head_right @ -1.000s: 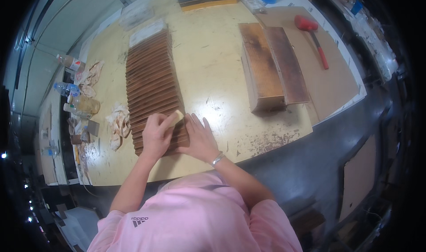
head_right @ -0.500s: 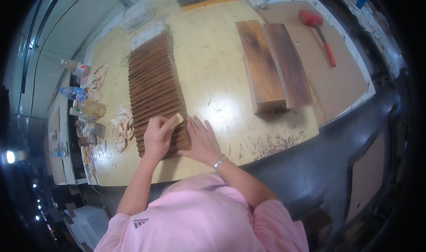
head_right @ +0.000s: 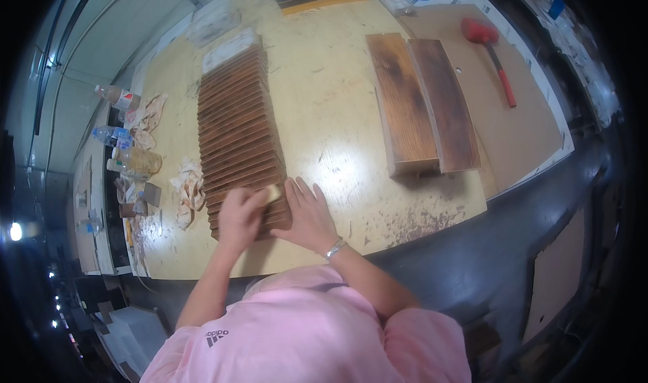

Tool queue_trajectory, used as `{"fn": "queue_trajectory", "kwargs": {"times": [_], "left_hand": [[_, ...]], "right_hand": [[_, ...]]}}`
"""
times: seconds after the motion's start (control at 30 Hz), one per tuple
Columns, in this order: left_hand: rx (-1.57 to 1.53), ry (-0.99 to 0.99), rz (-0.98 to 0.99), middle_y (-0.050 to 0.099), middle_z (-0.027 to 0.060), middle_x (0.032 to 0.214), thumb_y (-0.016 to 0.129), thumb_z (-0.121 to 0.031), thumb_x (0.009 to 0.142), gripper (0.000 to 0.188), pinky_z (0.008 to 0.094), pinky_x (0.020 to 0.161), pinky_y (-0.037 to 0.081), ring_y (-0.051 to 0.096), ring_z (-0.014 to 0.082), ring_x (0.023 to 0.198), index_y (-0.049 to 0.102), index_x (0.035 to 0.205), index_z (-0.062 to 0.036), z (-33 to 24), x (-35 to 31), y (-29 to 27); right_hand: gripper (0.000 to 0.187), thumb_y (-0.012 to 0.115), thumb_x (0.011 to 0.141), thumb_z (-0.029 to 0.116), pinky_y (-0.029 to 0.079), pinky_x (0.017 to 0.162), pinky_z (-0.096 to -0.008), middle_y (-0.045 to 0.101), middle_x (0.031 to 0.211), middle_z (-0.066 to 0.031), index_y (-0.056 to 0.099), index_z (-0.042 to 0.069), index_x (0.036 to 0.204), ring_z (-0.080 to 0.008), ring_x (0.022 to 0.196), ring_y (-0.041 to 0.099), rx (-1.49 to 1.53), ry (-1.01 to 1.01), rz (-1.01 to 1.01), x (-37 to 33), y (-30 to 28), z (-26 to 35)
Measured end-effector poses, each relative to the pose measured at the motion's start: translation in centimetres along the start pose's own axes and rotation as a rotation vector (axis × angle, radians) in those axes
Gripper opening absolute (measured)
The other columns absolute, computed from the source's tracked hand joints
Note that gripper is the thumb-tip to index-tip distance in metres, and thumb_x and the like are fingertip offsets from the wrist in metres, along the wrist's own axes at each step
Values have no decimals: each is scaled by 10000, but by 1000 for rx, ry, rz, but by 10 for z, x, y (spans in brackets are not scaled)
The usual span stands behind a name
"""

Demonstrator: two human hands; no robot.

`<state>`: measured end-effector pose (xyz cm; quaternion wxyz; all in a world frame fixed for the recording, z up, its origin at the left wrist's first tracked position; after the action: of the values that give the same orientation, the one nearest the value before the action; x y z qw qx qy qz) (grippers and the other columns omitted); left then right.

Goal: The person applies a liquid from a container onto a small block using a cloth, then rubs the cloth-covered block along the surfaces and grooves of a series of stacked wooden slats.

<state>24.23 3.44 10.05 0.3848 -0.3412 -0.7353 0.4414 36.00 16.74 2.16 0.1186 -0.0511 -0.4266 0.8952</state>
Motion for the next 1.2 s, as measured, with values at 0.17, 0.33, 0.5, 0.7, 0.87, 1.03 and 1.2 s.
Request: {"fn": "queue_trajectory", "kwargs": {"times": [0.17, 0.33, 0.5, 0.7, 0.87, 1.03, 1.2], "left_hand": [[180, -296, -110, 619, 93, 942, 725, 44, 725, 420, 402, 758, 500, 606, 298, 885, 728, 1109, -127, 61, -57, -35], [-34, 18, -19, 637, 111, 966, 743, 43, 749, 427, 404, 798, 506, 612, 304, 912, 733, 1146, -115, -13, 4, 1], [122, -246, -91, 625, 112, 962, 713, 30, 762, 433, 402, 801, 510, 610, 309, 898, 735, 1164, -131, 67, -62, -29], [17, -93, -131, 626, 117, 965, 751, 31, 743, 418, 413, 782, 511, 612, 312, 902, 737, 1136, -111, 0, -18, -9], [25, -2, -13, 623, 103, 932, 731, 37, 703, 434, 426, 781, 496, 605, 315, 915, 732, 1107, -123, 4, -18, -6], [55, -265, -120, 620, 107, 923, 726, 84, 715, 450, 402, 782, 501, 610, 302, 878, 741, 1131, -87, 46, -61, -34], [-188, -313, -119, 611, 92, 962, 726, 24, 849, 367, 289, 651, 485, 618, 209, 881, 716, 1207, -59, 3, -32, -25]], "right_hand": [[1231, 788, 734, 621, 147, 1255, -528, 369, 1601, -213, 202, -35, 1596, -319, 1535, 271, 68, -3, -64, -1, 8, -3], [1163, 756, 779, 619, 169, 1253, -508, 338, 1628, -198, 259, -79, 1565, -312, 1538, 257, -9, -6, -4, 0, 4, 1], [1189, 761, 772, 616, 158, 1254, -519, 333, 1626, -207, 217, -63, 1584, -312, 1542, 247, 42, 23, -12, 1, -5, 2], [1216, 772, 759, 612, 149, 1257, -524, 352, 1611, -220, 187, -49, 1595, -316, 1541, 252, -13, -4, -30, 1, 9, -3], [1158, 759, 785, 604, 175, 1253, -510, 344, 1627, -193, 241, -64, 1576, -302, 1543, 249, 35, 22, -19, 0, -2, 3], [1203, 790, 748, 602, 161, 1255, -523, 361, 1614, -207, 222, -47, 1588, -322, 1531, 276, 53, 24, -37, -1, 3, 0], [1205, 794, 743, 599, 147, 1257, -528, 365, 1610, -215, 223, -40, 1591, -338, 1527, 284, 60, 10, -39, 1, 4, 1]]}}
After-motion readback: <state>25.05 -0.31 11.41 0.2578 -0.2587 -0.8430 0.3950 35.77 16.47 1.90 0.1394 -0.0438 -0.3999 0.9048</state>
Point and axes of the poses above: each hand's wrist, its own x-axis towards the middle knuckle, its own y-axis out of the palm, z = x × y, the point moved 1 cm from there along x, towards the middle knuckle
